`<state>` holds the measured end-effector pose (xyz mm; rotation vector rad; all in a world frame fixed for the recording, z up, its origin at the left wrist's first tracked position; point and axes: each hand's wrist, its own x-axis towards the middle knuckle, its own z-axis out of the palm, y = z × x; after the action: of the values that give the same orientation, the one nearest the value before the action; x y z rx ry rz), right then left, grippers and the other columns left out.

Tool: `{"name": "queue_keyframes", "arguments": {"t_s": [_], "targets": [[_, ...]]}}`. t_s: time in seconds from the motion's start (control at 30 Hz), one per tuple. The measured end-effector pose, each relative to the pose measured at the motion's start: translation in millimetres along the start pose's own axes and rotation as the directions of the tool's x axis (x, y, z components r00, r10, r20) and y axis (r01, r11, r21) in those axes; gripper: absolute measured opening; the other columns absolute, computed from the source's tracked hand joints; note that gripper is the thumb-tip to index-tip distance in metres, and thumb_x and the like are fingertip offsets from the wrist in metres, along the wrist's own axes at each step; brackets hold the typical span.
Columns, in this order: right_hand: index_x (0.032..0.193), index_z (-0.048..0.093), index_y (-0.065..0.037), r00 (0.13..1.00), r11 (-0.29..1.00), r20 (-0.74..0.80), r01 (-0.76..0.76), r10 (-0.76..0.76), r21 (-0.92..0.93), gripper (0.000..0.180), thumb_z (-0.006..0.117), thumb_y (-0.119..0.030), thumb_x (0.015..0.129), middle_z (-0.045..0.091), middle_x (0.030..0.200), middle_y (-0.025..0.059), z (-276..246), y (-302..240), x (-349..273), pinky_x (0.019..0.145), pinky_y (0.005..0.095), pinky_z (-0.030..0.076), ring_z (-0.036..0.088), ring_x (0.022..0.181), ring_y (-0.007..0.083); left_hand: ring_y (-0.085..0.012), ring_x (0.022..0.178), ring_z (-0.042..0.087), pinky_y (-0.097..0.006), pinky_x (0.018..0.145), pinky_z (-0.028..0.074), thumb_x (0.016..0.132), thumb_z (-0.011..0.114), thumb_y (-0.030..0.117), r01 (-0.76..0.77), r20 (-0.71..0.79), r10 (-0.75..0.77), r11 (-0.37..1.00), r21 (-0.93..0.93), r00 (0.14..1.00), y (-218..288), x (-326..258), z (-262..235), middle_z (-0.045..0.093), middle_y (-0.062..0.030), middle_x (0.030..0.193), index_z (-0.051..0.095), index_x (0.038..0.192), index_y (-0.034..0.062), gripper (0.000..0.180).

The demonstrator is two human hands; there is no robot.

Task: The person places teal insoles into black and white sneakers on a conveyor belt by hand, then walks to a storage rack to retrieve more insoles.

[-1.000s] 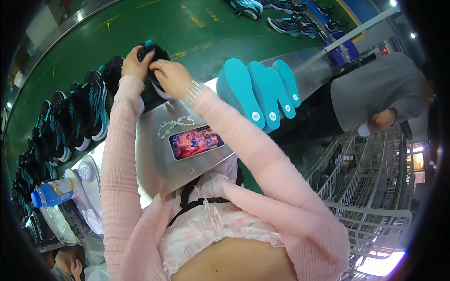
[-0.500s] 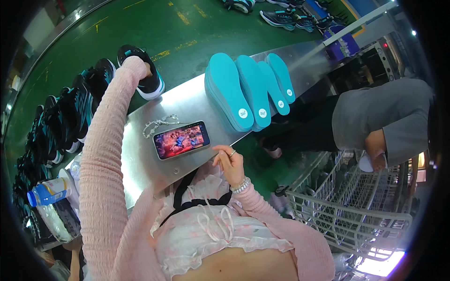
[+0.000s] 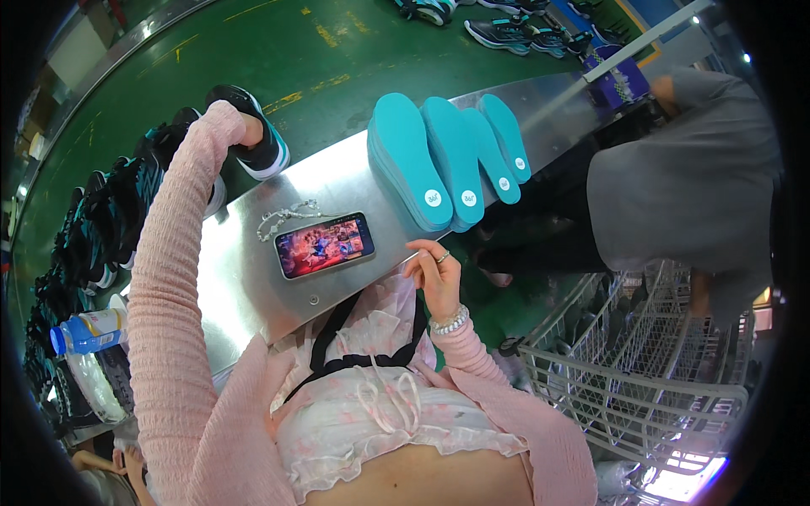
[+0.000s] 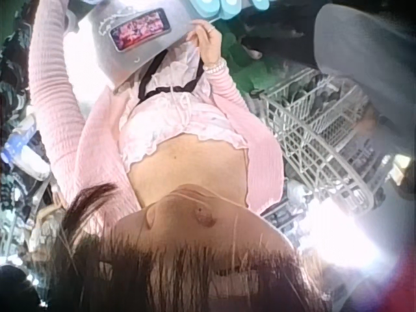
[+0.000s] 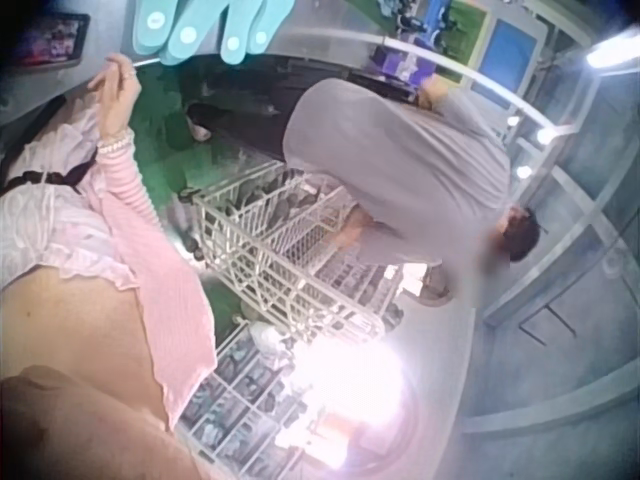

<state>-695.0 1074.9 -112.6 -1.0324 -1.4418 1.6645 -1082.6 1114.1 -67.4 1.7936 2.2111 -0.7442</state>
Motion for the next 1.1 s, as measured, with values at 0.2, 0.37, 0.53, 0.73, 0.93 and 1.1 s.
{"name": "queue_keyframes", "arguments": {"t_s": [0.2,0.37,0.53,0.73,0.93,1.1], "targets": [[0.089,0.056,0.001,0.995,0.997,-0.074,0.059,-0.062,-0.042,0.019,0.040,-0.009,0.086,0.054,0.060,0.0025,-8,-24,-7,0.043,0.0151,0.029,0.038,0.046,0.0018,-0.0255,0.096,0.054,-0.030,0.078,0.044,0.072,0.052,0.016,0.262,0.038,-0.260,0.962,-0.077,0.965,-1,-2,-12,0.057,-0.0118,0.101,0.059,0.097,0.0077,0.028],[0.081,0.057,0.000,0.970,0.989,-0.198,0.131,-0.142,-0.069,0.024,0.039,-0.015,0.086,0.055,0.057,0.0041,-31,-59,10,0.042,0.0162,0.028,0.039,0.045,0.0036,-0.0282,0.109,0.042,-0.039,0.090,0.035,0.076,0.054,0.022,-0.032,0.007,-0.440,-0.080,-0.996,0.898,-48,16,64,0.044,-0.0157,0.118,0.047,0.112,0.0041,0.040],[0.081,0.057,0.001,0.889,0.889,-0.104,0.425,-0.445,-0.173,0.023,0.040,-0.014,0.087,0.054,0.056,0.0039,-29,-117,82,0.041,0.0165,0.027,0.037,0.043,0.0029,-0.0248,0.125,0.020,-0.049,0.100,0.013,0.080,0.055,0.031,-0.450,0.098,-0.520,-0.806,-0.384,0.848,-20,8,67,0.030,-0.0120,0.131,0.034,0.123,0.0061,0.054],[0.088,0.058,-0.004,0.894,0.678,0.172,0.428,-0.413,-0.598,0.018,0.050,-0.017,0.079,0.056,0.064,0.0077,-13,-130,228,0.050,0.0240,0.040,0.049,0.052,0.0103,-0.0208,0.094,0.052,-0.039,0.085,0.041,0.078,0.060,0.021,-0.586,0.112,-0.664,-0.716,-0.381,0.739,-15,12,71,0.055,-0.0080,0.097,0.048,0.100,0.0036,0.030],[0.109,0.053,-0.016,1.000,0.043,0.026,0.026,-0.016,-0.999,0.051,0.066,-0.034,0.063,0.041,0.122,0.0142,-44,-81,348,0.087,0.0412,0.038,0.043,0.107,0.0338,-0.0183,0.084,0.055,-0.036,0.078,0.044,0.078,0.060,0.019,-0.668,0.106,-0.759,-0.623,-0.408,0.643,-8,18,76,0.057,-0.0055,0.090,0.055,0.087,0.0039,0.018],[0.086,0.064,-0.010,0.907,0.007,0.400,0.404,-0.132,-0.915,0.037,0.063,-0.040,0.065,0.061,0.084,0.0138,11,-106,349,0.074,0.0364,0.046,0.057,0.083,0.0285,-0.0151,0.076,0.054,-0.029,0.071,0.047,0.080,0.058,0.021,-0.700,0.105,-0.801,-0.571,-0.429,0.589,-5,20,79,0.055,-0.0045,0.079,0.054,0.081,0.0009,0.021]]}}
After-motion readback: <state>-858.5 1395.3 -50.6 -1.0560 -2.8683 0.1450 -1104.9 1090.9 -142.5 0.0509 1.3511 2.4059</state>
